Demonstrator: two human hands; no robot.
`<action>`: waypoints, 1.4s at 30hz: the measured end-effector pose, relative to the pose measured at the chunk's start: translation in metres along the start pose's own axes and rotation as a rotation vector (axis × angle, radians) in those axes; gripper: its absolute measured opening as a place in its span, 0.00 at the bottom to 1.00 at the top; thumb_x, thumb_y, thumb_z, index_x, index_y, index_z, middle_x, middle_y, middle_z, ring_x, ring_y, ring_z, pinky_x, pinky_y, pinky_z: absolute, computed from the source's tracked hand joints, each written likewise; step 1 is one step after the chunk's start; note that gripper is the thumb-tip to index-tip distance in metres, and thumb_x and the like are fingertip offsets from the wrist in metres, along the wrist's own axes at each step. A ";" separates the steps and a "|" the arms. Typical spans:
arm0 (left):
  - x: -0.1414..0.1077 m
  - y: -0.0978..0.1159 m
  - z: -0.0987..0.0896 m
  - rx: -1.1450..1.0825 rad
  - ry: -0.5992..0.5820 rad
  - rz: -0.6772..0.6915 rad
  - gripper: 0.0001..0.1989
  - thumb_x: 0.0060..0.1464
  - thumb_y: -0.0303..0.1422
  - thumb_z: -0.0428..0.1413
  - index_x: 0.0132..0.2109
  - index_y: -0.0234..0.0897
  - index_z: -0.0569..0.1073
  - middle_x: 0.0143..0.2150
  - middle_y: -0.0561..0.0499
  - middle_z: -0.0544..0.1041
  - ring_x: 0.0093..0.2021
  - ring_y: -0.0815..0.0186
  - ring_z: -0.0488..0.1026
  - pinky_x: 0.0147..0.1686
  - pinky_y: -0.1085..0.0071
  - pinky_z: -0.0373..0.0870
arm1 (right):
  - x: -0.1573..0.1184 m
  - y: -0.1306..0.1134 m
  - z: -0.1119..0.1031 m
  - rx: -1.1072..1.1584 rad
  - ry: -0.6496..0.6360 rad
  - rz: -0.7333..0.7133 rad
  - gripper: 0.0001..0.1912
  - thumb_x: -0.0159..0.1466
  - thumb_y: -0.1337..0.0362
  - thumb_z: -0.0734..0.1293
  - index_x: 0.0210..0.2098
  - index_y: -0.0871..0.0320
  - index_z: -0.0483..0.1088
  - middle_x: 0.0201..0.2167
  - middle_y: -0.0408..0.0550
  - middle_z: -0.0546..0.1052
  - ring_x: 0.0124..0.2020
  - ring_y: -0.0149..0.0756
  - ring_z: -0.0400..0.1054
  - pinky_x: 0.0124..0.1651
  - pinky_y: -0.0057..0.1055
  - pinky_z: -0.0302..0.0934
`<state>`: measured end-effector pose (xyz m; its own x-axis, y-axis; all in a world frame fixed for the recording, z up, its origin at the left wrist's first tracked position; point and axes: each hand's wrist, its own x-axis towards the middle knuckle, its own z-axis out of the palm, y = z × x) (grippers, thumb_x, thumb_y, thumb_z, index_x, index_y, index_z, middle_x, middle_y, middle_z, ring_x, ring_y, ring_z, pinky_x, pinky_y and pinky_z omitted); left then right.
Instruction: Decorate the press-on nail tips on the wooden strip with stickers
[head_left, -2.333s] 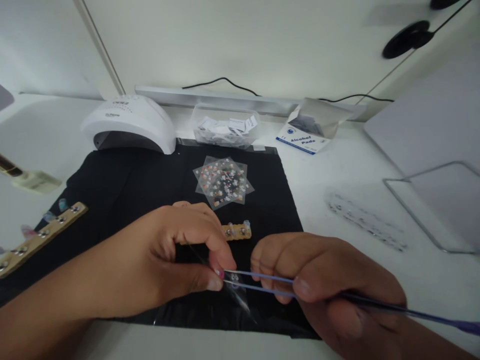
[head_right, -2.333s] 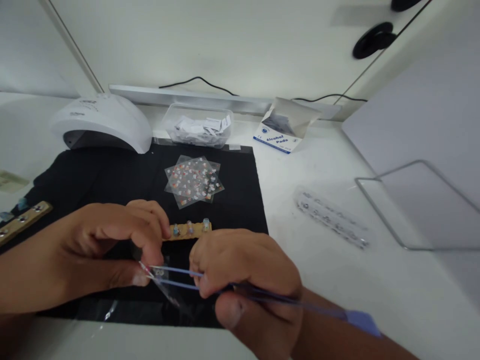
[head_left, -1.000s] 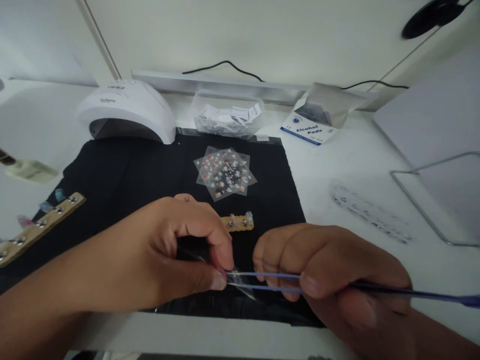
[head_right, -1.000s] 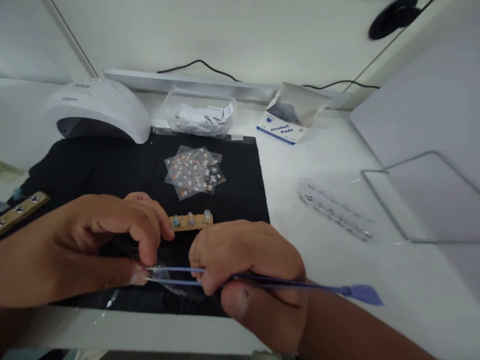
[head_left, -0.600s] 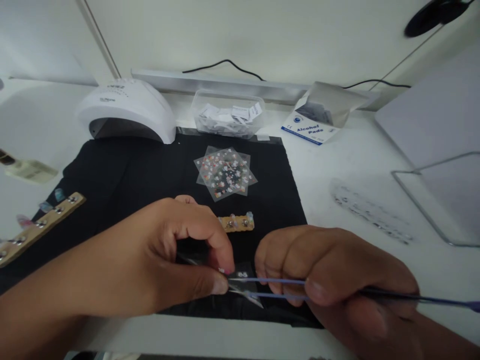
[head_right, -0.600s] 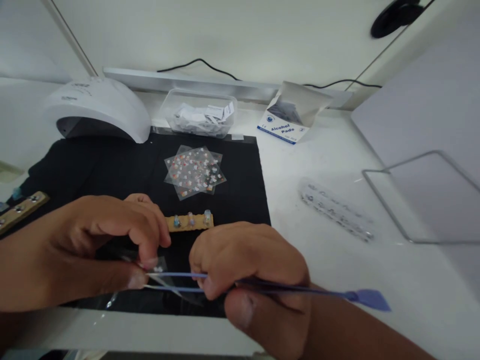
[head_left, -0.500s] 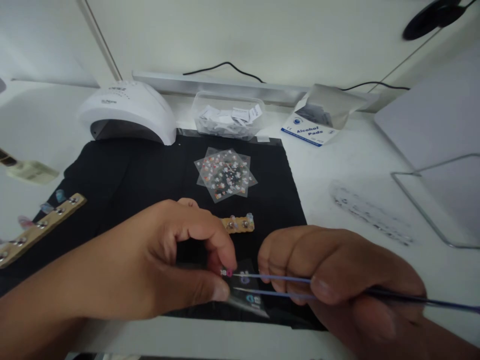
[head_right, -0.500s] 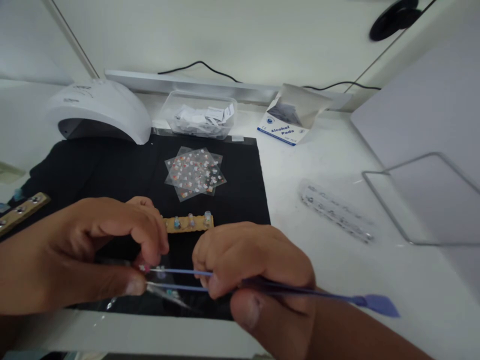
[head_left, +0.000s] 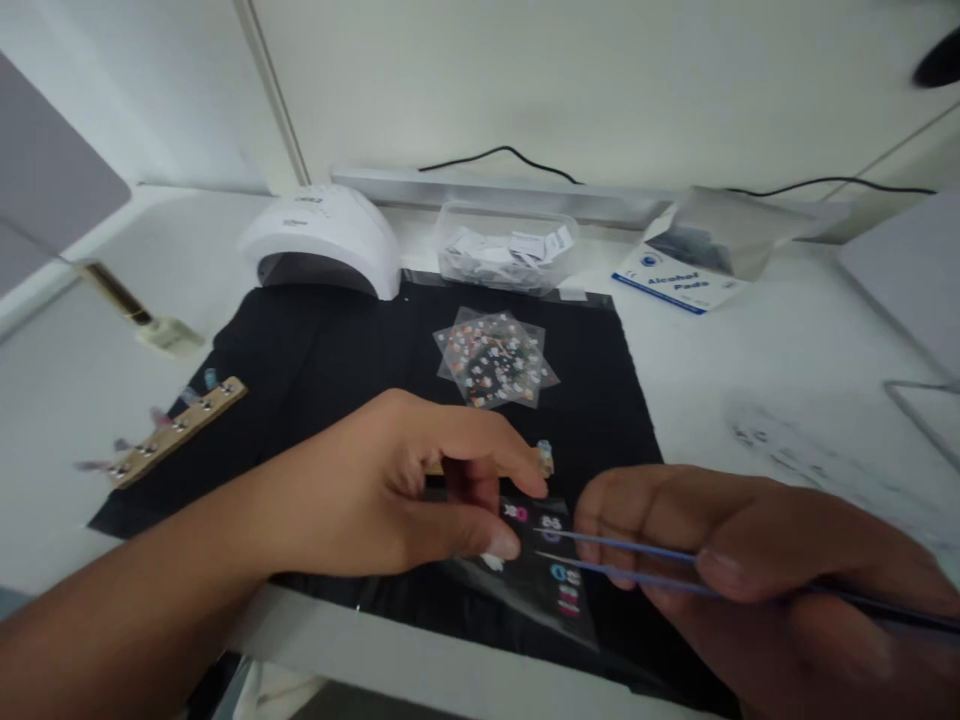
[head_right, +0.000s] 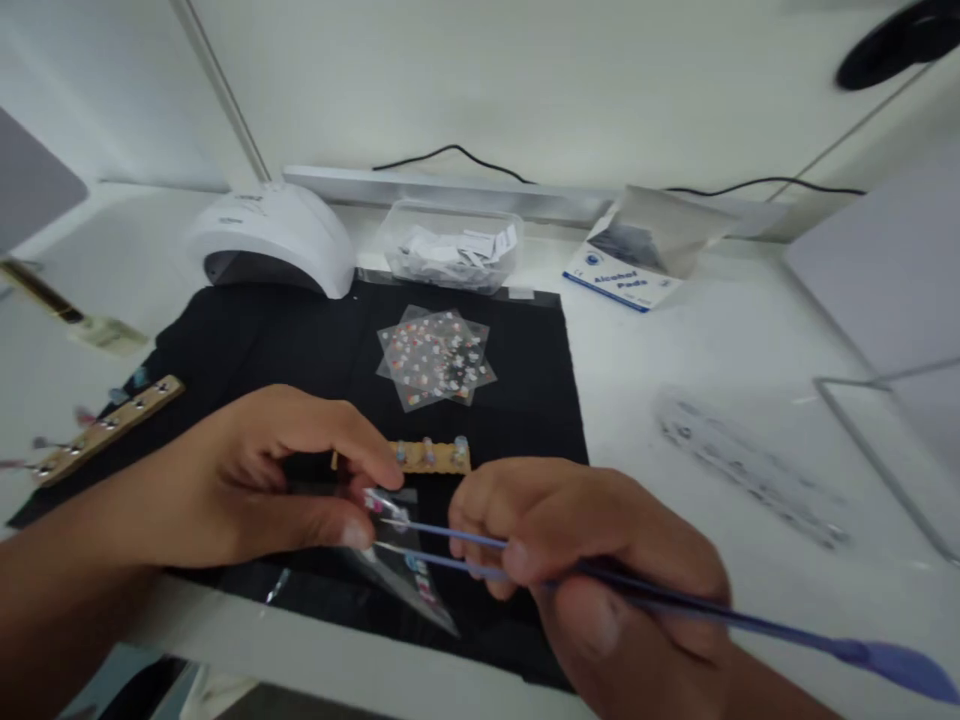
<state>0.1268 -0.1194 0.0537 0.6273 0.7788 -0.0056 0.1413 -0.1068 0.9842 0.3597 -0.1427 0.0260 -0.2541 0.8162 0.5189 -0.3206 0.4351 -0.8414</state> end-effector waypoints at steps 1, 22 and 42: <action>0.001 -0.001 -0.001 0.007 0.002 0.004 0.10 0.54 0.28 0.64 0.44 0.35 0.80 0.34 0.51 0.78 0.33 0.68 0.74 0.34 0.73 0.71 | 0.001 0.001 0.000 0.011 0.010 0.010 0.09 0.68 0.61 0.67 0.38 0.58 0.78 0.19 0.45 0.73 0.20 0.35 0.70 0.23 0.37 0.70; 0.005 -0.008 -0.001 0.210 0.016 0.203 0.11 0.57 0.28 0.62 0.48 0.32 0.80 0.34 0.48 0.78 0.33 0.67 0.74 0.34 0.74 0.70 | 0.013 0.001 -0.002 0.041 -0.044 -0.004 0.10 0.67 0.58 0.67 0.39 0.56 0.78 0.21 0.47 0.75 0.24 0.38 0.71 0.25 0.37 0.71; -0.002 -0.007 0.006 0.085 0.045 0.205 0.05 0.56 0.22 0.62 0.38 0.36 0.79 0.33 0.54 0.78 0.31 0.74 0.74 0.33 0.82 0.70 | 0.010 -0.002 0.000 0.080 -0.078 0.006 0.10 0.67 0.61 0.66 0.39 0.58 0.80 0.19 0.43 0.70 0.22 0.32 0.68 0.28 0.33 0.66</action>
<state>0.1291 -0.1235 0.0460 0.6150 0.7621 0.2027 0.0799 -0.3159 0.9454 0.3582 -0.1355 0.0327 -0.3255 0.7854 0.5265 -0.3901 0.3957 -0.8314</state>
